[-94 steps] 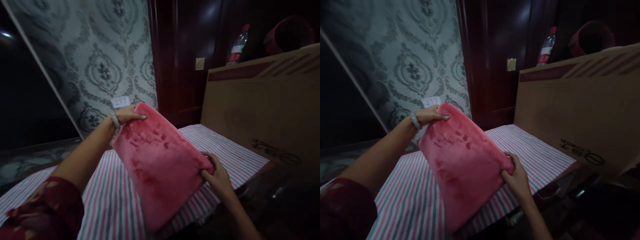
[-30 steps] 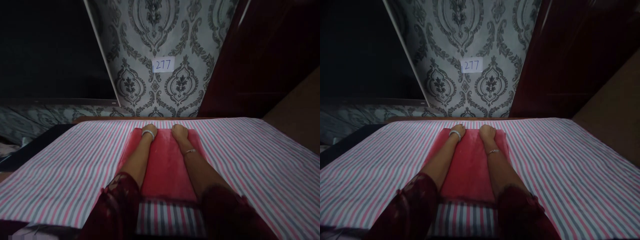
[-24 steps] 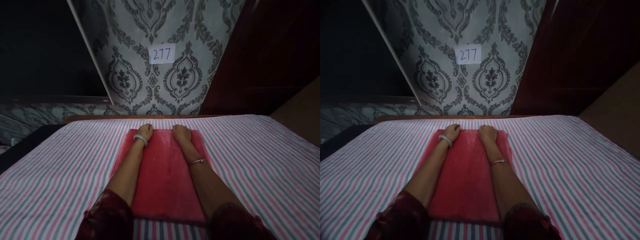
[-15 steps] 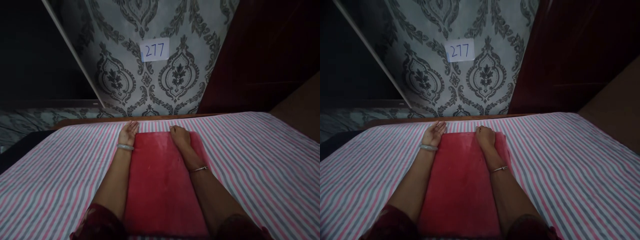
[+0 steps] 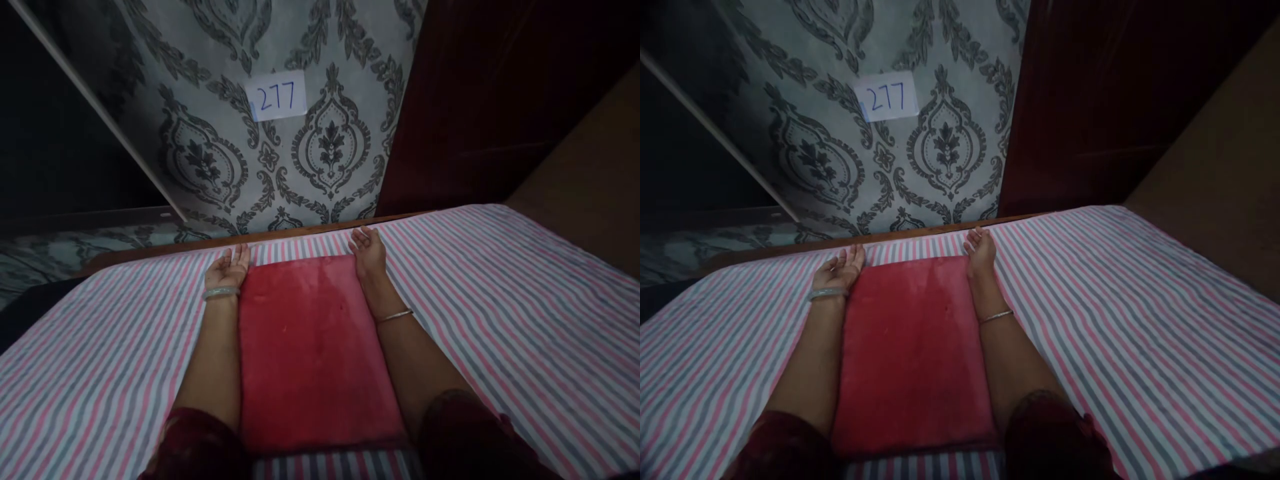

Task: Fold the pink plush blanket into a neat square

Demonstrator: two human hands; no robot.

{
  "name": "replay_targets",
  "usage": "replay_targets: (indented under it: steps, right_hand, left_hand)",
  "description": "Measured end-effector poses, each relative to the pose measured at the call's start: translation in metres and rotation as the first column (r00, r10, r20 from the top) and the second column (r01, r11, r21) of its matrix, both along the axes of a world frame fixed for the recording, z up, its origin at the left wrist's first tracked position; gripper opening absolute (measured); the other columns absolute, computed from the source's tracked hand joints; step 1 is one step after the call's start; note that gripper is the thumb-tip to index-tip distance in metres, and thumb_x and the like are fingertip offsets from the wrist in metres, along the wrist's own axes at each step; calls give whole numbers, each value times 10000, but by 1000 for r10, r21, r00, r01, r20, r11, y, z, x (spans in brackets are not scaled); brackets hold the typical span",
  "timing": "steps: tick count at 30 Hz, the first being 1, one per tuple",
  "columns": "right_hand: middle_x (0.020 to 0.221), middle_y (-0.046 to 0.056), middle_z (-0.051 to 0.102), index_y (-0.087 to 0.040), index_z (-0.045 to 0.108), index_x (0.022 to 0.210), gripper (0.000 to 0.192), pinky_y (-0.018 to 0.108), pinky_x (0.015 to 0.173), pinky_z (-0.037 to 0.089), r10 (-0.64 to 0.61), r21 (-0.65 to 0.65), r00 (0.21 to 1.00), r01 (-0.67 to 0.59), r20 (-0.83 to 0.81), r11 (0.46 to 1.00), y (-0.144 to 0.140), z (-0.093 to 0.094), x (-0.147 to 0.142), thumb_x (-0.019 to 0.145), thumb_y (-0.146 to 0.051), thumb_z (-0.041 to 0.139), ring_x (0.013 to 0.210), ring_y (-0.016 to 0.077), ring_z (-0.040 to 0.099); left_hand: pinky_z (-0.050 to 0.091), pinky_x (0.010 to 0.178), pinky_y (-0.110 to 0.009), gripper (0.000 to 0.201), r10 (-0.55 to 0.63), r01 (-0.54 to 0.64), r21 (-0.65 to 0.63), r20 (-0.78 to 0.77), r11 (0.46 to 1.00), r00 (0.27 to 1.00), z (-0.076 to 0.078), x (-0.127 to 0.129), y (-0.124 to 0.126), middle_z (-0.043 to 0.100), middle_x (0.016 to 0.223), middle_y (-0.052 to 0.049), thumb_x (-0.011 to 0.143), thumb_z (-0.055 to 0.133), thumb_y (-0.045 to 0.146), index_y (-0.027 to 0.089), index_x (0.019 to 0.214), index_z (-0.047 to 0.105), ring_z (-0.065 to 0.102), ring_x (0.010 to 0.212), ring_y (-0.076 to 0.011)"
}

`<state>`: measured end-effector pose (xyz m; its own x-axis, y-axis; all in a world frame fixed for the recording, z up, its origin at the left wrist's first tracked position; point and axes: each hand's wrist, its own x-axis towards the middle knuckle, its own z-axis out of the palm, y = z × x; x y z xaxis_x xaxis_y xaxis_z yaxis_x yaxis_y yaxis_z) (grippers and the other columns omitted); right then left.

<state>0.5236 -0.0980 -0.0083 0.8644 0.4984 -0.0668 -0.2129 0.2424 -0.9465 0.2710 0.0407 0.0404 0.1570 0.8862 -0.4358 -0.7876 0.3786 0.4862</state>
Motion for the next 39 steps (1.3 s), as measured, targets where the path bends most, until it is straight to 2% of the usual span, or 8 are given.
replay_targets:
  steps: [4,10,13,17,20,29,35,39]
  right_hand:
    - [1351,162,522,-183,432,1303,575,325,927,516,6,117,990,10,-143,993,-5,-4,10,1000,-519,78,1199,172,575]
    - [1368,158,486,-197,447,1287,679,337,921,522,31,109,997,-23,-73,994,-7,-12,19,990,-594,-18,1237,194,545]
    - [1315,145,520,-191,495,1204,638,333,900,524,-11,128,996,22,-87,991,-4,-12,18,1002,-594,44,1185,190,567]
    - [1188,100,579,-192,566,1077,576,351,880,516,-51,103,998,54,-29,993,0,-12,15,1011,-599,164,1092,189,589]
    - [1117,82,602,-192,600,1017,556,356,866,517,-69,103,997,73,-37,992,2,-12,14,1010,-602,225,1026,185,598]
    - [1028,62,616,-181,618,936,579,334,822,524,-74,125,996,81,-57,989,-3,-10,16,1048,-531,172,935,158,603]
    - [991,53,599,-179,626,941,589,372,824,525,-55,173,998,61,-37,983,-4,-20,21,1034,-585,210,926,172,608]
    - [981,61,605,-187,628,931,587,396,843,533,-38,175,996,51,-80,983,-5,-19,22,1038,-590,215,917,176,614]
  left_hand:
    - [631,785,-360,325,7,-7,-4,5,1000,1000,1,1,0,652,1093,-143,796,357,79,192,1044,534,714,1012,-208]
    - [628,793,-369,279,-47,48,16,-27,999,999,-4,-1,5,663,1065,-140,835,347,132,201,1039,525,710,1034,-218]
    - [624,802,-379,261,-89,91,43,-50,995,995,-7,0,5,672,1058,-146,823,373,140,194,1026,528,703,1053,-234]
    - [602,870,-425,257,-143,153,92,-106,984,984,-10,3,4,685,1032,-154,765,436,132,184,983,561,693,1073,-259]
    - [598,881,-422,256,-148,158,87,-114,984,982,-10,4,3,688,1013,-147,751,438,130,187,962,571,691,1074,-254]
    - [596,885,-397,195,-140,148,102,-86,984,986,-12,5,4,679,979,-132,780,432,130,178,906,572,687,1075,-241]
    - [584,884,-419,280,-134,135,101,-19,986,991,-16,-3,8,680,1007,-145,792,423,122,158,1020,582,693,1056,-247]
    - [582,872,-417,301,-133,133,117,-12,984,991,-16,-6,9,683,986,-139,801,411,121,155,1050,576,705,1016,-242]
